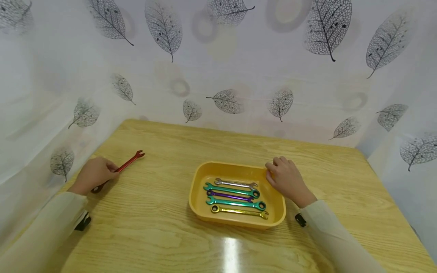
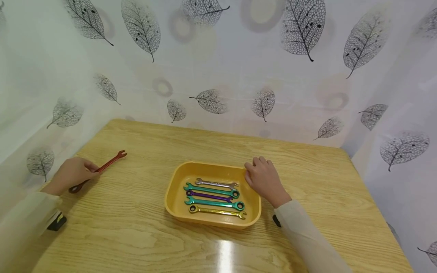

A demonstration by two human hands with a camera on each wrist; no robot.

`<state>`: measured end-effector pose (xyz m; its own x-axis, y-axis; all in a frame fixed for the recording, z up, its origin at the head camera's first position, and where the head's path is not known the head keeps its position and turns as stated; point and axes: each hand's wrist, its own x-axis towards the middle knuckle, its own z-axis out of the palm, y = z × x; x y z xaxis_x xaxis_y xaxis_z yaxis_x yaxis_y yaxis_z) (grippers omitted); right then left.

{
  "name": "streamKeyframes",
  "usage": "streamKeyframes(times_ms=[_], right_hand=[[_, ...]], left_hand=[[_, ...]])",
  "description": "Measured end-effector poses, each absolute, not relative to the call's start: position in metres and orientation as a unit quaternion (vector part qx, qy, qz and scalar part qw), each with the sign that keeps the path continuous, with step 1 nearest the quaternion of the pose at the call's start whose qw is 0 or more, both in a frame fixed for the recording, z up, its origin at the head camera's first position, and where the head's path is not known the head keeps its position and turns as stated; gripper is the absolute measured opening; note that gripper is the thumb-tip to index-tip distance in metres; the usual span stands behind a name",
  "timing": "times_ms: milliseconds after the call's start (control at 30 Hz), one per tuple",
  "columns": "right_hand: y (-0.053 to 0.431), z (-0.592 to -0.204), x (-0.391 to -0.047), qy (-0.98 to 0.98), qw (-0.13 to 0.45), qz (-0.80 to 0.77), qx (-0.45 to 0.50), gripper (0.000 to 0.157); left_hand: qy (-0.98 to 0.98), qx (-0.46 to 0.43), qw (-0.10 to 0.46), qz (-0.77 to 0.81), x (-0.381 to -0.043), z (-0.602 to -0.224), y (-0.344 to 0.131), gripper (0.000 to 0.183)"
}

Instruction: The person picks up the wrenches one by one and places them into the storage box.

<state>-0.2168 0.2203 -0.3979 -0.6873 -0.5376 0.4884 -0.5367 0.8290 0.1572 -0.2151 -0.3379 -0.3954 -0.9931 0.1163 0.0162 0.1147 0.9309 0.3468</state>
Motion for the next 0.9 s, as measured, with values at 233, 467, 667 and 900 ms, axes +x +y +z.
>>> streamKeyframes(times_ms=[233, 467, 667, 900], right_hand=[[0.22, -0.397, -0.216, -0.92, 0.263, -0.001, 0.291, 0.007], [0.22, -0.398, -0.217, -0.917, 0.269, -0.001, 0.295, 0.008], [0.221, -0.4, -0.219, -0.913, 0.277, -0.001, 0.299, 0.008], [0.221, -0.401, -0.219, -0.911, 0.283, 0.003, 0.301, 0.009]], left_hand=[[0.98, 0.067, 0.01, 0.187, -0.214, -0.385, -0.327, 0.02], [0.977, 0.068, 0.029, 0.2, -0.213, -0.374, -0.316, 0.021], [0.973, 0.083, 0.048, 0.209, -0.211, -0.361, -0.301, 0.019], [0.973, 0.102, 0.05, 0.199, -0.205, -0.345, -0.279, 0.017]])
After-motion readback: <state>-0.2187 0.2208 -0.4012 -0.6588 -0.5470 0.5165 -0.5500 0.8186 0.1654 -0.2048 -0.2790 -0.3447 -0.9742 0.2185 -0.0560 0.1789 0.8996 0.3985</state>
